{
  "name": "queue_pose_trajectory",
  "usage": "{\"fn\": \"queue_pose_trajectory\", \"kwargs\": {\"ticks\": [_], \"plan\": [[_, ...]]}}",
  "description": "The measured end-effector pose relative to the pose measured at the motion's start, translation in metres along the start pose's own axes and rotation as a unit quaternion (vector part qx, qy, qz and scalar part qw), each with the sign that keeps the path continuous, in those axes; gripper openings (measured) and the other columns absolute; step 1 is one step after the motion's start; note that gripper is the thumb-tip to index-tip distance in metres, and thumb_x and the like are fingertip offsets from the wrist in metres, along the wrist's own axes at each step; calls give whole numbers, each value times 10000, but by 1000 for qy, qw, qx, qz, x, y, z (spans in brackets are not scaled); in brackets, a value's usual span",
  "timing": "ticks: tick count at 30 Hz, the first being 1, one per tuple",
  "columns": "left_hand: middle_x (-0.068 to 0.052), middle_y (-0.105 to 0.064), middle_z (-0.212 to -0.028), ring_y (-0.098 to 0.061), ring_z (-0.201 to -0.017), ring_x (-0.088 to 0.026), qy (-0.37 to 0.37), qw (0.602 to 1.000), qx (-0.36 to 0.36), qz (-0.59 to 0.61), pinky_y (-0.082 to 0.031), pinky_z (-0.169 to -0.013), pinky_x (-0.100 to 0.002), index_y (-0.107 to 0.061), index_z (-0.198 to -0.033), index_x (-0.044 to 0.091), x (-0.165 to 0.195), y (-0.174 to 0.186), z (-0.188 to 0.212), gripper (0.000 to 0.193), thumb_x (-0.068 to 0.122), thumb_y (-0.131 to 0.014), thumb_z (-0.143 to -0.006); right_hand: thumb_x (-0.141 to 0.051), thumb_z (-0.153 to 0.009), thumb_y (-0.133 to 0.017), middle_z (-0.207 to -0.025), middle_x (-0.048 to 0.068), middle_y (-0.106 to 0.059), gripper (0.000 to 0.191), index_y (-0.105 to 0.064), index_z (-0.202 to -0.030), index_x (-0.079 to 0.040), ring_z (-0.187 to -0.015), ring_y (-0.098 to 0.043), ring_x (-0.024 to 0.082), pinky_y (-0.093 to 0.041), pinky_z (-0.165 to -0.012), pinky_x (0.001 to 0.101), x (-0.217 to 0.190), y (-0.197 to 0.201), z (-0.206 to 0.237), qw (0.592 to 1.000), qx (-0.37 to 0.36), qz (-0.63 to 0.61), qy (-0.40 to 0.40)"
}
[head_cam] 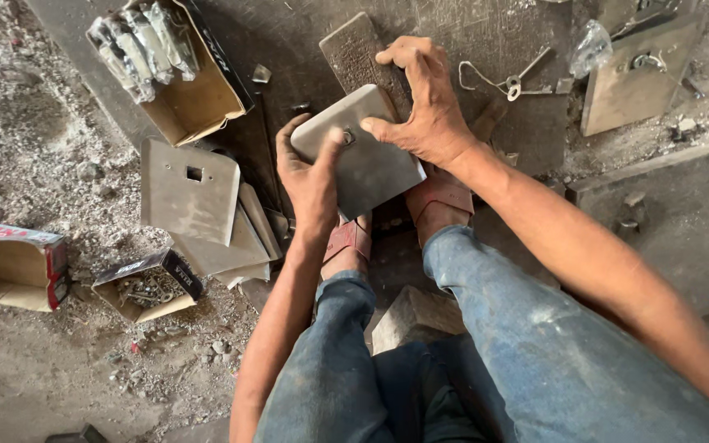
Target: The person sits on the floor assembling metal lock components. They position a small metal lock body on a metal plate, hammer rivets to secure it, bend and thread wire, and twist wire by hand to fasten parts together, handling several plates and hardware pieces.
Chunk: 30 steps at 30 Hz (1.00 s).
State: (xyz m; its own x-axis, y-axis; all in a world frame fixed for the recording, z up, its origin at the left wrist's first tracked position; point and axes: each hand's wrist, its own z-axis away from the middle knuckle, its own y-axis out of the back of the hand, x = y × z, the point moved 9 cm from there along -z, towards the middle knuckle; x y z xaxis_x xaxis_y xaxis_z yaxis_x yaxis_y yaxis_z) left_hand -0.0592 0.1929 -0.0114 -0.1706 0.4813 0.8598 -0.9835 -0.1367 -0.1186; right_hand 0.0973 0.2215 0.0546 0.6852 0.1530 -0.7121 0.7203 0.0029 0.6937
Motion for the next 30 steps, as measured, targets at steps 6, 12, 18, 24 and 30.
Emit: {"fn": "queue_pose_trajectory", "kwargs": {"ticks": [6, 12, 18, 24, 30], "plan": [[-98, -654, -1203, -652, -1091, -193, -70, 987, 33, -141, -551, -983, -332, -505, -1357, 51, 7, 9, 7, 720, 167, -923, -783, -357, -828, -961, -1410, 152, -507, 804, -522, -1441, -79, -1373, -466, 362, -381, -1201, 490, 3, -6, 13, 1000, -14, 22, 0], [-111, -679, -1227, -661, -1090, -172, -106, 978, 55, -169, -551, -1005, -324, -503, -1388, 53, 3, 18, 17, 731, 178, -927, -805, -252, -952, -901, -1420, 172, -548, 640, -546, -1439, -38, -1358, -543, 372, -466, -1155, 480, 40, 25, 114, 989, 29, 118, -82], [-92, -680, -1268, -674, -1036, -141, -138, 979, 34, -148, -578, -978, -304, -520, -1427, 57, -3, 20, 21, 686, 138, -888, -854, -156, -982, -793, -1187, 238, -636, 359, -606, -1238, 11, -1105, -620, 426, -511, -925, 503, 109, 35, 241, 943, 3, 219, -249], [-69, -715, -1186, -685, -1005, -133, -136, 980, 40, -137, -595, -940, -295, -547, -1384, 62, -7, 26, 19, 618, 115, -885, -869, -253, -1069, -672, -836, 175, -693, 259, -579, -1027, -15, -798, -688, 409, -522, -715, 504, 95, 39, 242, 952, -58, 151, -258], [-83, -726, -1174, -687, -986, -131, -129, 982, 34, -133, -594, -921, -299, -547, -1379, 70, -8, 30, 20, 620, 126, -888, -864, -243, -1046, -645, -749, 229, -640, 248, -585, -1068, -3, -720, -664, 457, -498, -587, 522, 43, 19, 177, 969, -103, 76, -209]]}}
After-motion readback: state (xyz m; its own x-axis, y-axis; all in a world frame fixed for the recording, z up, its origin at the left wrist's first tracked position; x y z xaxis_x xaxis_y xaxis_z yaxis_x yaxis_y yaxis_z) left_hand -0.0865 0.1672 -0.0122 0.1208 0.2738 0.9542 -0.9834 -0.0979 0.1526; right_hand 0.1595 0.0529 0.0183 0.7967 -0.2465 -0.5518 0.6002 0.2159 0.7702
